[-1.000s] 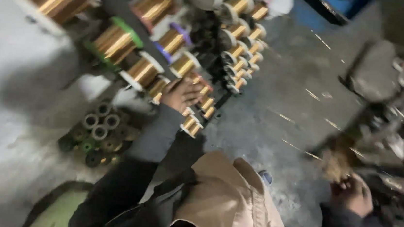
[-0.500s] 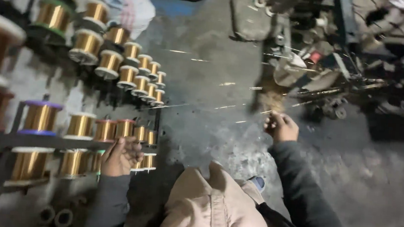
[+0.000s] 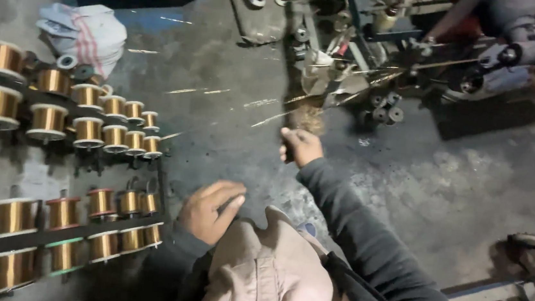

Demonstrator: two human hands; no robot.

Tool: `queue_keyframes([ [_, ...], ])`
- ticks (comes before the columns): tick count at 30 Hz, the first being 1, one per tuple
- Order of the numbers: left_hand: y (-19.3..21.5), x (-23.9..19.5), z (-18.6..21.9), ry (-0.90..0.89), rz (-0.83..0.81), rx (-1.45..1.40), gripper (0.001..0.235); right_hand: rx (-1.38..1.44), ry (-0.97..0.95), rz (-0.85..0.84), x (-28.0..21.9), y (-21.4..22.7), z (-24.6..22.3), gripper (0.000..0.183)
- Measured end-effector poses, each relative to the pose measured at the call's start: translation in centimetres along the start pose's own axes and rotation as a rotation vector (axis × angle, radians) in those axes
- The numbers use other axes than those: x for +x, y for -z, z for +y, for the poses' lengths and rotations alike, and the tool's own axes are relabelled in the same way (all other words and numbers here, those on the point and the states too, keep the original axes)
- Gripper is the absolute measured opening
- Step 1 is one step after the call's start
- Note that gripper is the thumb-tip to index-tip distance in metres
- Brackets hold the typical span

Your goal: The person is threading and connecting thin metal wires into a wire-processing machine.

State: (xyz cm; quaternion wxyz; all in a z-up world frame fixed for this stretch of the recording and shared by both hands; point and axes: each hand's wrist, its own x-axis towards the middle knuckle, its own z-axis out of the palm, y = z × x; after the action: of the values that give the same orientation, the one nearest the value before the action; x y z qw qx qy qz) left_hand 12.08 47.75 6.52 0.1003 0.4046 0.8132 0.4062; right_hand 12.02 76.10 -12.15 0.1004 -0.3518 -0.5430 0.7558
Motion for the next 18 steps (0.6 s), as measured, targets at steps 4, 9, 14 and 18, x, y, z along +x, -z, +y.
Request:
queue_keyframes([
  [4, -3.3, 7.5, 2.9, -0.285, 0.097, 0.176, 0.022, -0.061, 0.087, -0.093, -3.7, 4.6, -1.9, 0.037],
  [9, -7.6, 15.9, 1.6, -0.517, 0.232, 0.493, 0.032, -0.126, -0.001, -0.073, -7.4, 14.4, -1.3, 0.033],
  [14, -12.9, 23.2, 0.9, -0.444, 0.125, 0.670, 0.043, 0.001, -0.069, 0.165, -9.7, 24.5, 0.3, 0.027],
  [18, -17.2, 28.3, 1.1, -0.254, -0.125, 0.814, 0.057, 0.124, -0.111, 0.340, -10.5, 29.2, 0.8, 0.023],
])
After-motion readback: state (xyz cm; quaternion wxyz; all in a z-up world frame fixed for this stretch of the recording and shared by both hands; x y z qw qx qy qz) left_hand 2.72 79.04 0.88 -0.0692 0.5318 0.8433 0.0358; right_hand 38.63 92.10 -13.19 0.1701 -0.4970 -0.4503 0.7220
